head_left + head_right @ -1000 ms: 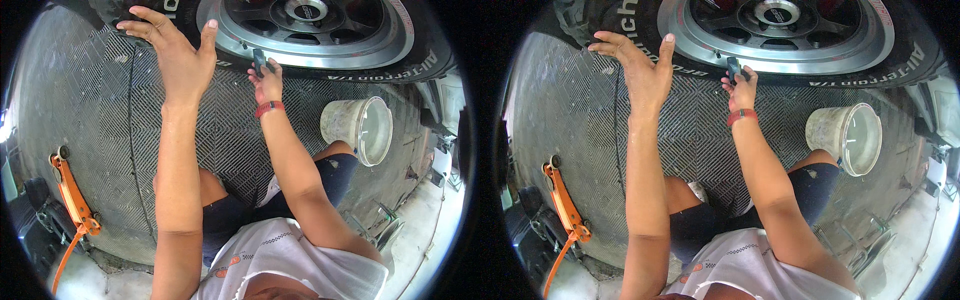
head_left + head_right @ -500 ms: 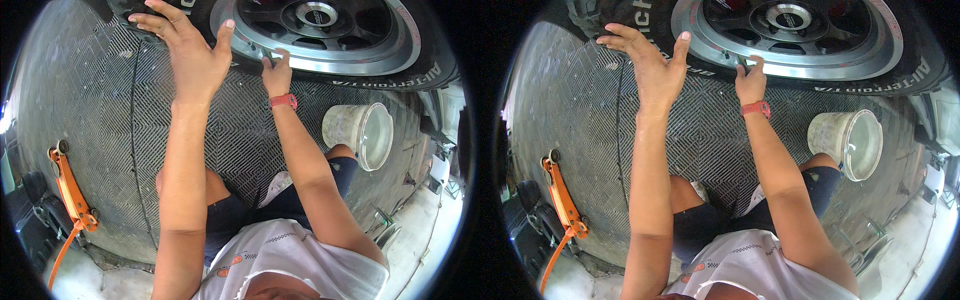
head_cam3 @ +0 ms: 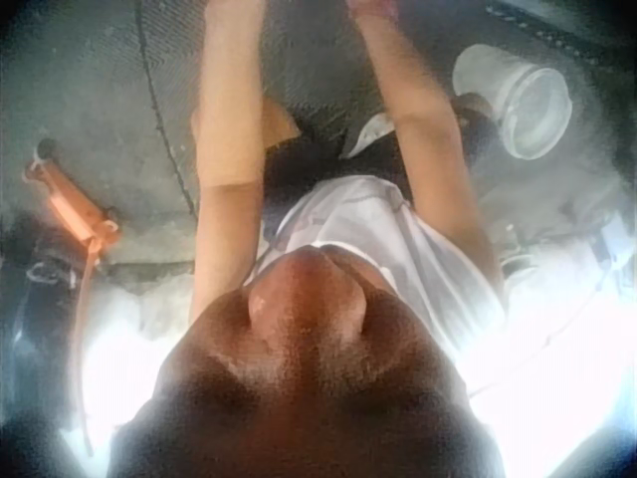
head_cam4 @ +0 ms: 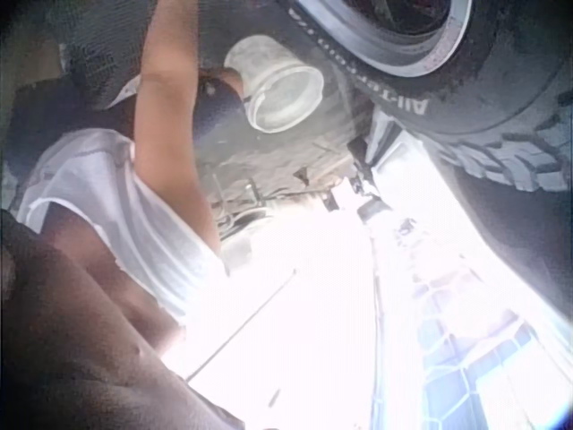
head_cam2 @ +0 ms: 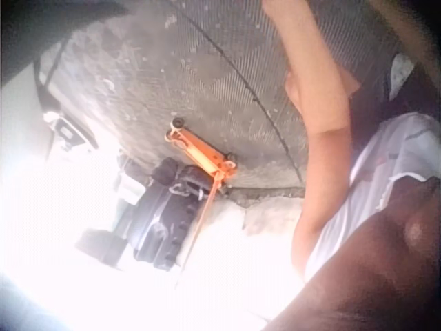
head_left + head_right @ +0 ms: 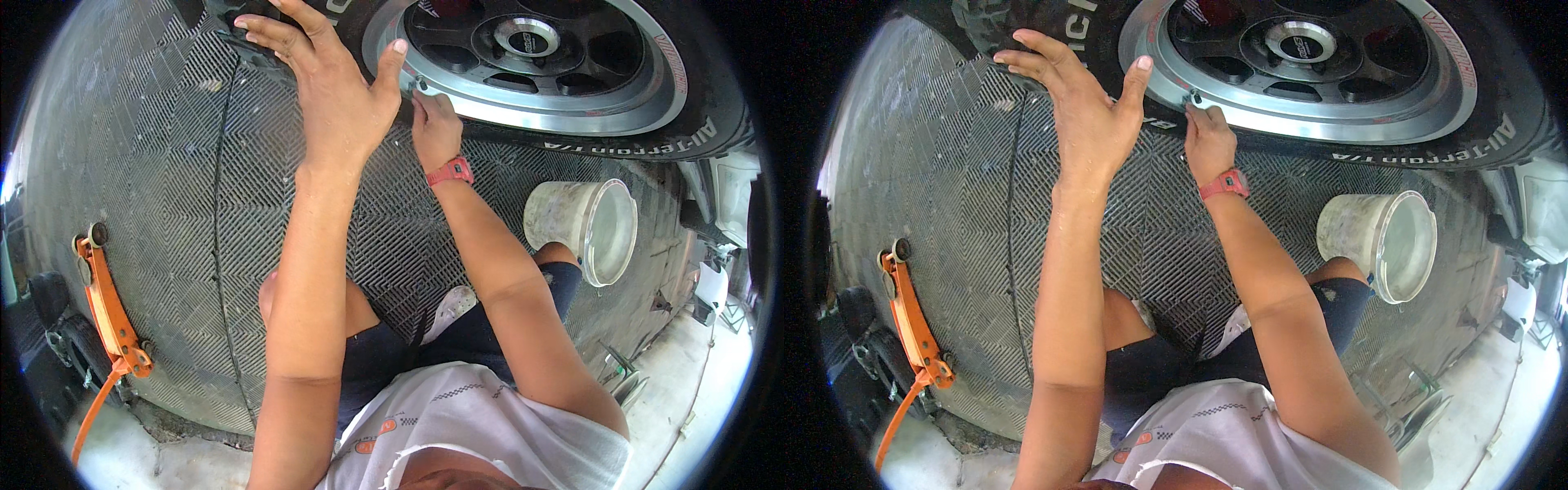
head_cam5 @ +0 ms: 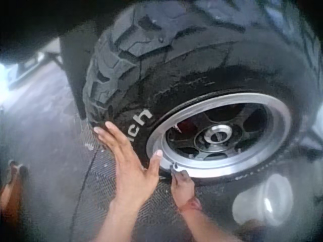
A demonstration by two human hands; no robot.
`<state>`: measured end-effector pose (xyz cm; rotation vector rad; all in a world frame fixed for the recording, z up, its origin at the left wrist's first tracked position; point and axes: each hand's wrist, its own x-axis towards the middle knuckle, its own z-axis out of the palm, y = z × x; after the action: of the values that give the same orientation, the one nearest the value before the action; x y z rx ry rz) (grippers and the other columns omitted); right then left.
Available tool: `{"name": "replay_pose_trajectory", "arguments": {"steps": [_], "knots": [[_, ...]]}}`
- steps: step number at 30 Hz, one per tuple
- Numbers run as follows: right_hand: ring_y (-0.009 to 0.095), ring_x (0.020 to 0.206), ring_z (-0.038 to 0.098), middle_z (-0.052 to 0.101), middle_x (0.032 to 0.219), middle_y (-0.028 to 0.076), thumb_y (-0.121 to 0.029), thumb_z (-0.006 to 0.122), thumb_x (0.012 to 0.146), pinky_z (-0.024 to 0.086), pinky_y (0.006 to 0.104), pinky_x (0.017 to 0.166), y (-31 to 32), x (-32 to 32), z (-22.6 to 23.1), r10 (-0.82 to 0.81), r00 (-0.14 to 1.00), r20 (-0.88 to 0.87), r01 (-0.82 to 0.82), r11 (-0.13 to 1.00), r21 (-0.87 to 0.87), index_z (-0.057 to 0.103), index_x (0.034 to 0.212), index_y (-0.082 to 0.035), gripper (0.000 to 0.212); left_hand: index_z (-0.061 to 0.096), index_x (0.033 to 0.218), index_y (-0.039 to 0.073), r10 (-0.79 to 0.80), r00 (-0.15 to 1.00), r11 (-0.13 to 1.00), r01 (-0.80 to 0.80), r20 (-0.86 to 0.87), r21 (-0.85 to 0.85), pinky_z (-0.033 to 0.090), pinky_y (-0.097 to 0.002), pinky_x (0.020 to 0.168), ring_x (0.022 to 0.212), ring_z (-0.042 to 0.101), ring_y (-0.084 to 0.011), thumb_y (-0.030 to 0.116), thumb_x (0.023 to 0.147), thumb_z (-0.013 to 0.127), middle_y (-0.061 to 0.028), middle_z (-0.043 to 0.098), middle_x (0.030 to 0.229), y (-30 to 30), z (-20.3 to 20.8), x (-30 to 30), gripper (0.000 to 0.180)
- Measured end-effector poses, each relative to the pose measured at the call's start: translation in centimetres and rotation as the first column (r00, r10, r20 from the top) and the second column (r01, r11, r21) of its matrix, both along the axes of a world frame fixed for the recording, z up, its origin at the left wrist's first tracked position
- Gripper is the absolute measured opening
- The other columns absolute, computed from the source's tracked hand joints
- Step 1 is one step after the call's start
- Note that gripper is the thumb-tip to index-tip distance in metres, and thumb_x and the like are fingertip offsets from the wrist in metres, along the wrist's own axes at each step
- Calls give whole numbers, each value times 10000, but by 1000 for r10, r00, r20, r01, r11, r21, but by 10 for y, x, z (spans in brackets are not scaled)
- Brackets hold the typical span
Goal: The person kneels beside a vehicle tire and scrubs the sidewall and rim with a sponge, repeatedly dipping it into a bucket of water. The person rotates the tire by hand to access different sections and continues scrubbing the entire circumference.
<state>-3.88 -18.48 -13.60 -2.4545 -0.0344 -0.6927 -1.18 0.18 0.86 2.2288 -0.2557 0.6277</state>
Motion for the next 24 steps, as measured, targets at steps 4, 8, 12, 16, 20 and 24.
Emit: {"name": "replay_pose_trajectory", "arguments": {"steps": [4,8,12,16,20,24], "knots": [[432,873,749,751,983,192,-112,686,1016,588,546,716,13,17,9,-102,993,-63,106,991,77,678,1088,-67,86,-396,1610,40,2,999,999,-4,36,50,150,-749,1260,1423,-361,-717,561,983,768,-524,-400,1549,5,-1,1,1422],[433,851,739,748,988,175,-107,686,1000,597,541,727,2,11,-2,-108,993,-49,107,994,-22,707,1059,-75,71,-392,1613,39,11,1000,997,-12,15,73,181,-742,1257,1423,-358,-718,555,982,772,-525,-395,1552,5,0,1,1421],[427,838,737,729,985,156,-102,693,984,594,548,712,4,17,-1,-14,999,46,15,1000,-18,728,1065,-99,89,-391,1615,42,-32,999,999,32,27,-15,215,-749,1244,1424,-358,-714,542,981,778,-522,-392,1556,6,0,1,1420],[413,888,734,733,962,154,-53,692,964,602,521,764,-30,7,-3,-84,986,-144,54,979,-197,742,1034,-75,89,-400,1611,48,-17,1000,1000,17,-3,24,240,-724,1250,1417,-363,-714,545,976,784,-520,-401,1551,4,1,-2,1432],[399,887,739,740,1000,145,-55,692,958,608,507,741,-35,13,1,101,992,-79,-115,973,-198,727,1037,-80,89,-411,1608,65,33,999,995,-33,3,92,292,-693,1246,1410,-358,-722,565,965,789,-513,-412,1549,6,-4,-1,1450],[386,897,757,762,1039,148,-54,714,941,616,481,728,-54,24,-10,94,985,-146,-137,937,-323,724,1052,-74,114,-422,1601,72,-18,996,1000,16,-84,-19,400,-692,1183,1407,-355,-726,594,955,789,-509,-418,1548,1,6,-3,1469]]}}
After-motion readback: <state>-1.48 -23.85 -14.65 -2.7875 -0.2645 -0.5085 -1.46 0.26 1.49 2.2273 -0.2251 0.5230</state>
